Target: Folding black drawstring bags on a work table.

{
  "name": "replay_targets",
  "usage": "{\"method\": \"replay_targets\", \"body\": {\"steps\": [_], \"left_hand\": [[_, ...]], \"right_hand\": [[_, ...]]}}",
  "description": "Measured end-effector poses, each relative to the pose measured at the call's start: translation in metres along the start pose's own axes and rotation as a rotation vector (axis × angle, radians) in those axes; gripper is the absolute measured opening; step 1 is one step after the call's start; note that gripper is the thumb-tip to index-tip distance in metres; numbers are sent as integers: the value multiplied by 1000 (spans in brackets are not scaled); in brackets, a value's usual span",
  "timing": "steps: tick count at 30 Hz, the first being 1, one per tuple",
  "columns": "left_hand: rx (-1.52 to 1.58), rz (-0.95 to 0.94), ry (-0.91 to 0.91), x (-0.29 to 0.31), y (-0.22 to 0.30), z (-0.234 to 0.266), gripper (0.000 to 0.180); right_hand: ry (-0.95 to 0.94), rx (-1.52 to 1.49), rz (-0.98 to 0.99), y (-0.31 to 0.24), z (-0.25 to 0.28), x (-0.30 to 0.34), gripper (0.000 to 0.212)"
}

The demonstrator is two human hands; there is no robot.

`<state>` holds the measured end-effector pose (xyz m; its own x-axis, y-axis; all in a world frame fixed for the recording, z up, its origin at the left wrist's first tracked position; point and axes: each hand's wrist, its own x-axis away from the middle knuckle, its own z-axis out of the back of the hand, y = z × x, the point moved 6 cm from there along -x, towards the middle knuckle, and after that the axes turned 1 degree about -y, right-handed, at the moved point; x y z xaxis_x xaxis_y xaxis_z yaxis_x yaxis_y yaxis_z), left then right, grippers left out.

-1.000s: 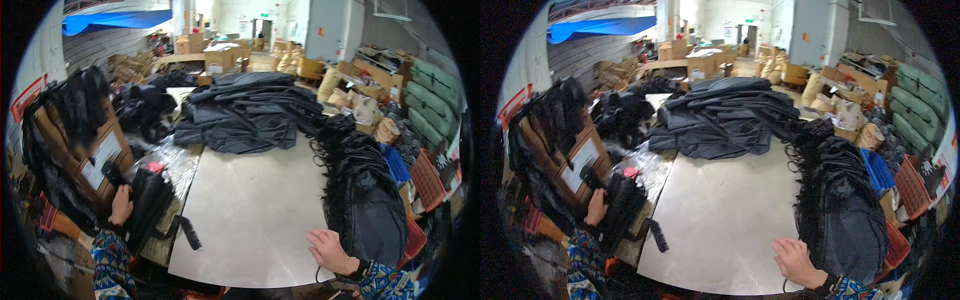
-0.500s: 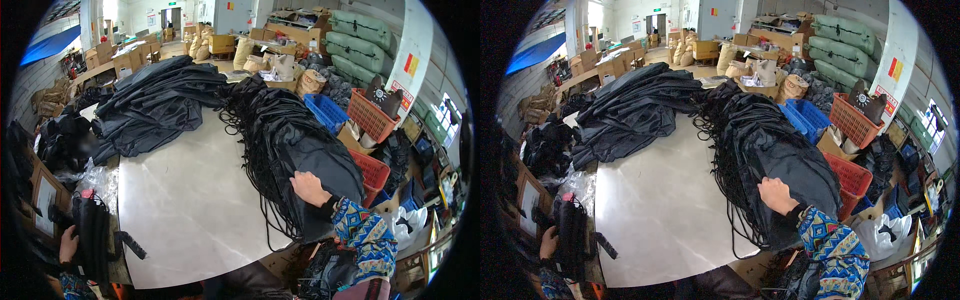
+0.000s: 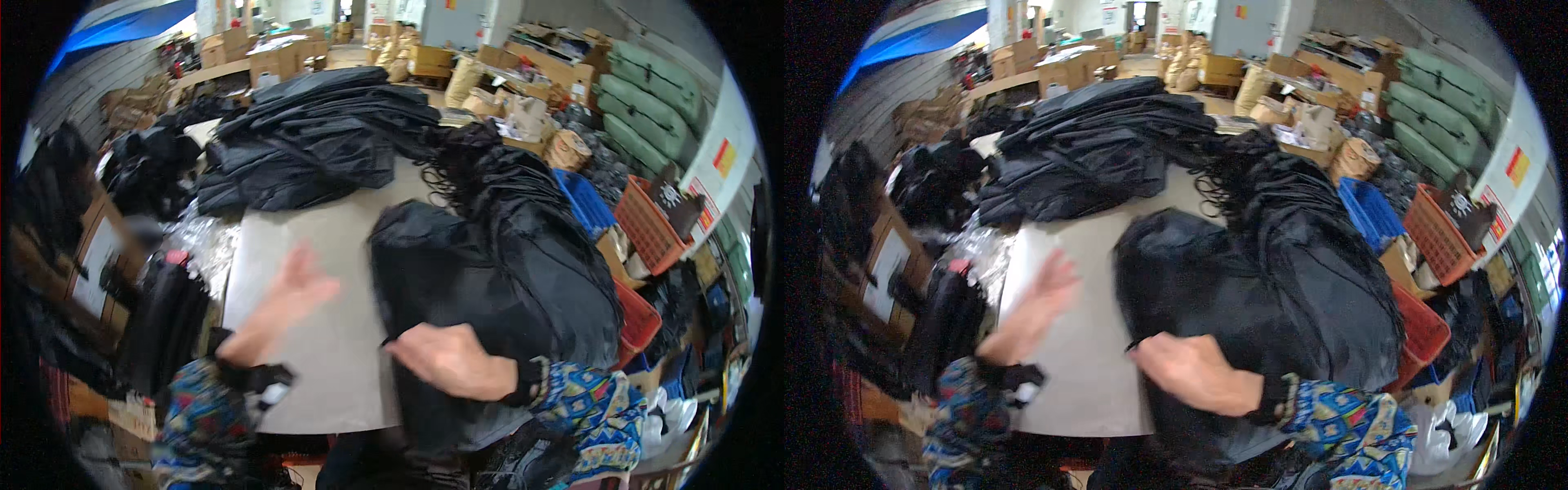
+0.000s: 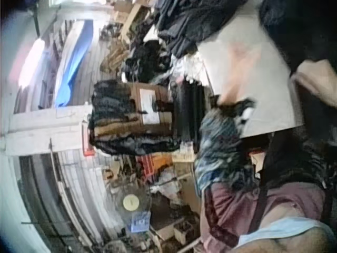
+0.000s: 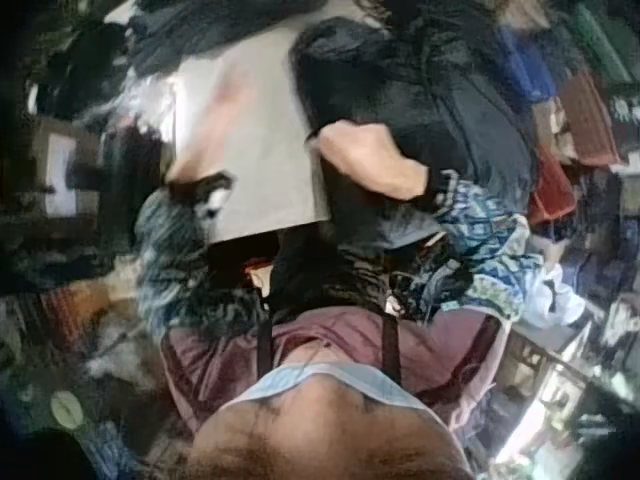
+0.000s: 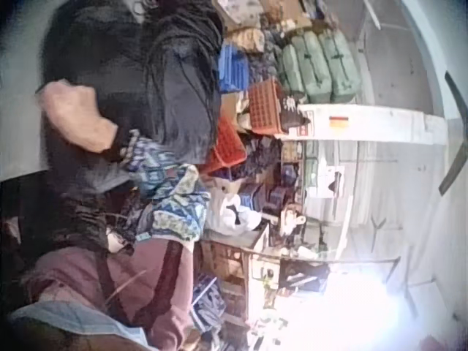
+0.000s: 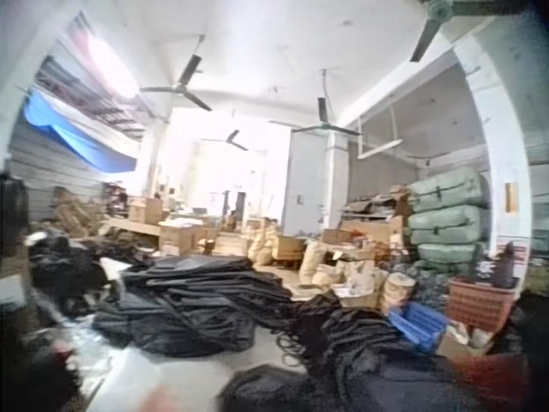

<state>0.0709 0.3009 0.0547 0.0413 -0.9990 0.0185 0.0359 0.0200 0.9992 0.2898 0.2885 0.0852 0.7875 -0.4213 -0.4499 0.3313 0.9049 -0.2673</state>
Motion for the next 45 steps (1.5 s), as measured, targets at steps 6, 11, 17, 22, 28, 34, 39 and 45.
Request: {"method": "replay_targets", "body": {"steps": [6, 11, 17, 22, 28, 34, 39, 45], "left_hand": [[67, 232, 236, -23, -117, 8, 37], [-202, 429, -119, 50, -75, 30, 25], [146, 354, -734, 187, 8, 68, 14], [320, 375, -641, 154, 64, 7, 18], [-1057, -403, -103, 53, -60, -19, 25], [-1240, -357, -171, 54, -96, -26, 46], [-1225, -305, -196, 49, -99, -22, 47], [-1112, -409, -147, 51, -81, -7, 42]], "right_hand": [[-219, -39, 84, 7, -95, -11, 39], [-589, 176, -208, 79, -142, -22, 78], [-575, 131, -192, 109, -151, -62, 78], [-269, 37, -7, 122, -167, -80, 53], [145, 51, -164, 91, -90, -76, 46], [-211, 2, -639, 149, -77, 6, 49], [-672, 324, -767, 183, -43, 36, 23], [-564, -924, -798, 111, -42, -44, 43]]}}
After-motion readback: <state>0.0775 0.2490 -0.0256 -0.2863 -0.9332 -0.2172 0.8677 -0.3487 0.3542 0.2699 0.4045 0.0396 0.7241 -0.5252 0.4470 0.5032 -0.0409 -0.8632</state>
